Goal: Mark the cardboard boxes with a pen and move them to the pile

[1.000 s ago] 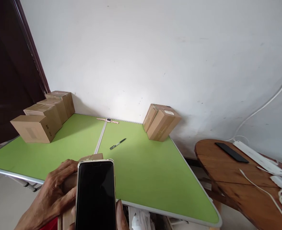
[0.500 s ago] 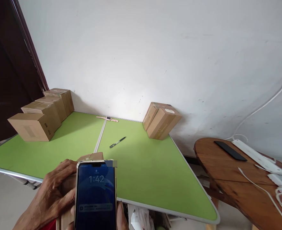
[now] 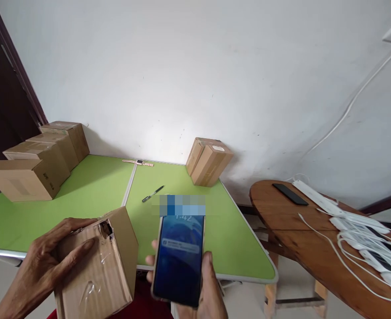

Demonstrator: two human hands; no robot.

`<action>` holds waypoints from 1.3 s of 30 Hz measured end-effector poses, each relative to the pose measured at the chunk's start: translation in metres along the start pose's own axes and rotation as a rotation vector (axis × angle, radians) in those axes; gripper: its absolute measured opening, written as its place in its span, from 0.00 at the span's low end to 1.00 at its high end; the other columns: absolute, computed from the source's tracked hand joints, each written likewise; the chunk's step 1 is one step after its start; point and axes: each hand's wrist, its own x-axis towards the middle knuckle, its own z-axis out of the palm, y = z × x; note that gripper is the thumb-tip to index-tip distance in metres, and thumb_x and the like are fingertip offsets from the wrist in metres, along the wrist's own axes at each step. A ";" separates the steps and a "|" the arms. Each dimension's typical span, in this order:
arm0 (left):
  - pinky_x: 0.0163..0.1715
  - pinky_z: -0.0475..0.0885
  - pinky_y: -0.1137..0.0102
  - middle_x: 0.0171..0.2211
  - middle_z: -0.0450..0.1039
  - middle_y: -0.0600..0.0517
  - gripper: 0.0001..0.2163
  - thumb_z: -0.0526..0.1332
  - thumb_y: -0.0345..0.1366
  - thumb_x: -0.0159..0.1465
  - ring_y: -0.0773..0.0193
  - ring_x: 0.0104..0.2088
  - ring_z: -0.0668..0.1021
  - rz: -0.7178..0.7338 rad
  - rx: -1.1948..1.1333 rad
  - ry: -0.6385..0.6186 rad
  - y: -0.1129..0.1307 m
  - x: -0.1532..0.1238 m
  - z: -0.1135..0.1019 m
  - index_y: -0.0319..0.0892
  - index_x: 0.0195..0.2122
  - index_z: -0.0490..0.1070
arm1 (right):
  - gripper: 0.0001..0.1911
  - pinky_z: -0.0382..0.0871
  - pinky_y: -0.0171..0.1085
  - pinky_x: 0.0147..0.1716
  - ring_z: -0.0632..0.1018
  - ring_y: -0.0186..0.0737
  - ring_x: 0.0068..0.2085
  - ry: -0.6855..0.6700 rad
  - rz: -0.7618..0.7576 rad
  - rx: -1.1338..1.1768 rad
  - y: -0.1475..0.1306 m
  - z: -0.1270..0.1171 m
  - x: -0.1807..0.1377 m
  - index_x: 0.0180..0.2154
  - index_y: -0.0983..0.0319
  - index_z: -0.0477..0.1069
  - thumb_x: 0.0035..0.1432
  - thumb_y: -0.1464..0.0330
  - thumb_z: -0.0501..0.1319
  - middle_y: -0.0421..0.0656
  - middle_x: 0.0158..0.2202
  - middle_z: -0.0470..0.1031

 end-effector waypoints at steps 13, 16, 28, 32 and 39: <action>0.36 0.82 0.73 0.45 0.84 0.49 0.16 0.67 0.52 0.68 0.57 0.41 0.87 0.004 0.027 0.010 -0.002 0.000 0.003 0.50 0.50 0.81 | 0.32 0.69 0.40 0.27 0.74 0.42 0.24 0.268 -0.230 -0.691 0.044 -0.087 0.165 0.26 0.56 0.66 0.44 0.34 0.63 0.38 0.21 0.72; 0.37 0.82 0.73 0.47 0.84 0.50 0.17 0.67 0.52 0.67 0.56 0.43 0.86 -0.006 0.026 0.018 -0.006 0.000 0.004 0.51 0.53 0.80 | 0.28 0.65 0.40 0.27 0.69 0.41 0.25 0.287 -0.280 -0.846 0.041 -0.090 0.172 0.24 0.54 0.59 0.51 0.37 0.57 0.36 0.20 0.67; 0.58 0.76 0.61 0.65 0.73 0.49 0.23 0.54 0.52 0.74 0.46 0.62 0.77 -0.108 -0.035 -0.100 -0.019 -0.008 -0.011 0.54 0.67 0.71 | 0.18 0.70 0.47 0.47 0.80 0.60 0.49 0.418 -0.378 -1.612 0.039 -0.092 0.168 0.46 0.66 0.76 0.68 0.61 0.54 0.59 0.46 0.81; 0.52 0.80 0.61 0.66 0.72 0.49 0.24 0.56 0.53 0.74 0.44 0.64 0.74 -0.185 -0.046 -0.096 -0.027 -0.011 -0.012 0.58 0.68 0.68 | 0.19 0.71 0.49 0.51 0.80 0.61 0.50 0.406 -0.361 -1.747 0.040 -0.089 0.167 0.50 0.70 0.77 0.70 0.65 0.54 0.60 0.47 0.80; 0.49 0.83 0.58 0.64 0.75 0.45 0.25 0.59 0.54 0.72 0.42 0.59 0.78 -0.213 -0.074 -0.036 -0.027 -0.006 -0.012 0.54 0.67 0.71 | 0.23 0.70 0.56 0.56 0.77 0.68 0.56 0.369 -0.378 -1.864 0.044 -0.087 0.148 0.57 0.76 0.75 0.71 0.66 0.54 0.66 0.52 0.78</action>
